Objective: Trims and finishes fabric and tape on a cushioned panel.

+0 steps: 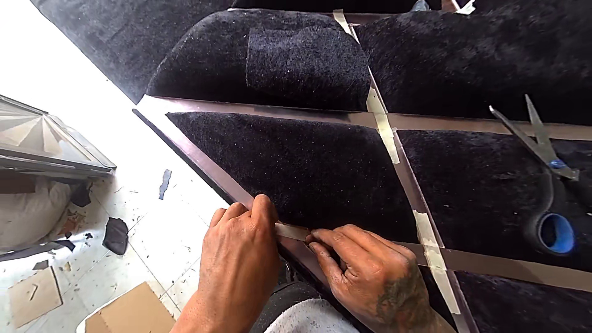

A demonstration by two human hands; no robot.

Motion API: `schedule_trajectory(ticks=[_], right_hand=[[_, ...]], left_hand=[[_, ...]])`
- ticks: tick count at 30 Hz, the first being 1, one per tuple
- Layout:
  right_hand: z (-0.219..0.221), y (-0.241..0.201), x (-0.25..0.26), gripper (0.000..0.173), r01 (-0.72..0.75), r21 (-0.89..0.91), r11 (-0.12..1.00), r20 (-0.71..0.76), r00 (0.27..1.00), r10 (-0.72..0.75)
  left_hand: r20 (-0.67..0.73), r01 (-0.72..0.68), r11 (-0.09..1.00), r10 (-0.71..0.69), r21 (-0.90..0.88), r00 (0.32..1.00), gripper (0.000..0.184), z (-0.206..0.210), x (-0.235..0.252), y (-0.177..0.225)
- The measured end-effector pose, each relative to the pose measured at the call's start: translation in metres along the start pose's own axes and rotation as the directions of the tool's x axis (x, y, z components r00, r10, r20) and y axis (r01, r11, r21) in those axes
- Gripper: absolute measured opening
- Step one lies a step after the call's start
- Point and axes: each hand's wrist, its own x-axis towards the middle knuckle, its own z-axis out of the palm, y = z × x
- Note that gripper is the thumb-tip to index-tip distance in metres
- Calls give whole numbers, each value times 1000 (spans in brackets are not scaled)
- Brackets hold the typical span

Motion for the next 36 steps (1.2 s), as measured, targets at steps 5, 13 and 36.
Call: schedule_trajectory(ticks=[5, 13, 36], right_hand=[[1, 2, -1, 17, -11, 40, 999, -9, 1000, 11], [0, 4, -1, 18, -33, 108, 994, -11, 999, 35], [-64, 28, -41, 22, -163, 122, 979, 40, 986, 159]], left_hand=[[112, 53, 992, -40, -116, 993, 17, 3, 3, -9], [-80, 60, 997, -63, -43, 995, 30, -2, -10, -13], [114, 71, 939, -35, -337, 993, 22, 0, -12, 11]])
